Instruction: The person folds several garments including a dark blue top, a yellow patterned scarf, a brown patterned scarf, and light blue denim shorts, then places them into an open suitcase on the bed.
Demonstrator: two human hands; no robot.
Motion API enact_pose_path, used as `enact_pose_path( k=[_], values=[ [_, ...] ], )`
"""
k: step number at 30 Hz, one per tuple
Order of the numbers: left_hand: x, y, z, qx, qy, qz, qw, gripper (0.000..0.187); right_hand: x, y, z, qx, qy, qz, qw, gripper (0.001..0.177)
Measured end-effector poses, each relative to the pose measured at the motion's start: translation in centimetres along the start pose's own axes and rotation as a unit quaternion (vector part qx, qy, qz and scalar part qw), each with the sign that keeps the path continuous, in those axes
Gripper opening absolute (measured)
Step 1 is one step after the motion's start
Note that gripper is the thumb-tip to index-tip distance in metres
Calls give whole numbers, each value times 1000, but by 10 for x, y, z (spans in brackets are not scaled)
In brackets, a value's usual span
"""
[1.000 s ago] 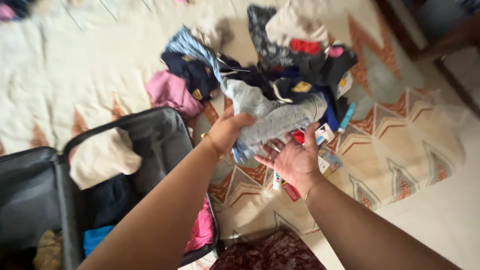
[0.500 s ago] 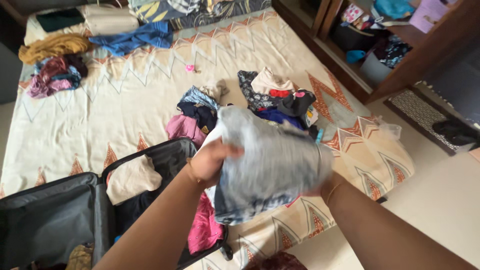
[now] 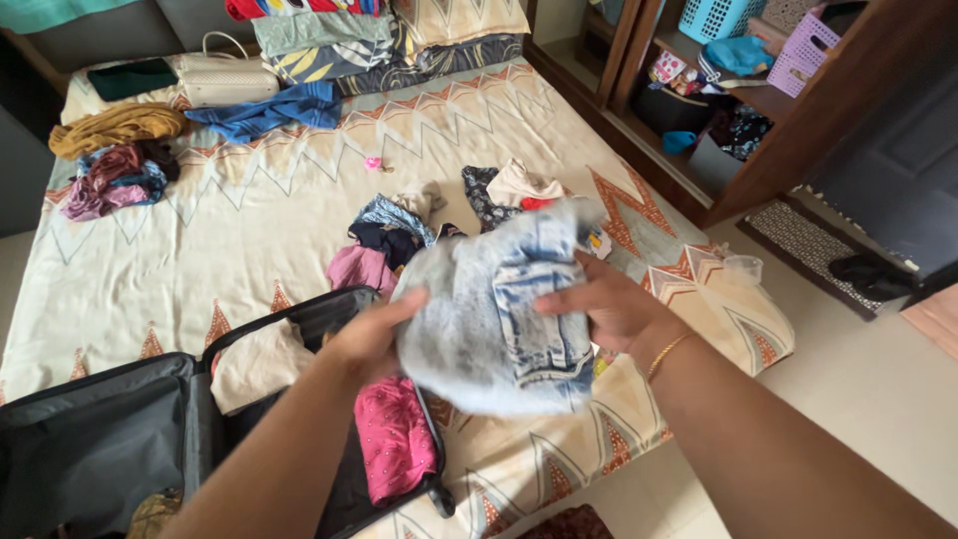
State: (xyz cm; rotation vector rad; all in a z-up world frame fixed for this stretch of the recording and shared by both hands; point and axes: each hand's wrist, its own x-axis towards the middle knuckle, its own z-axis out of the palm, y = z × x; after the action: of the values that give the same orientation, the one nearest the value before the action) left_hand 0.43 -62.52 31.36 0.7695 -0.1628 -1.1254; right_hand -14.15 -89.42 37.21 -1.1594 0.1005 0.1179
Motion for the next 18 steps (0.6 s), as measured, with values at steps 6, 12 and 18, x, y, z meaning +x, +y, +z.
enact_pose_path(
  k=[6,12,18],
  values=[
    [13,2,27,147,-83,92,981,79,-24,-7,-33,191,47,41,980,56],
    [21,-11,36,33,-7,-48,998,70,-13,21,-56,73,94,90,989,40],
    [46,-6,30,20,67,-88,994,60,-10,12,-62,-46,14,81,996,51]
  ],
)
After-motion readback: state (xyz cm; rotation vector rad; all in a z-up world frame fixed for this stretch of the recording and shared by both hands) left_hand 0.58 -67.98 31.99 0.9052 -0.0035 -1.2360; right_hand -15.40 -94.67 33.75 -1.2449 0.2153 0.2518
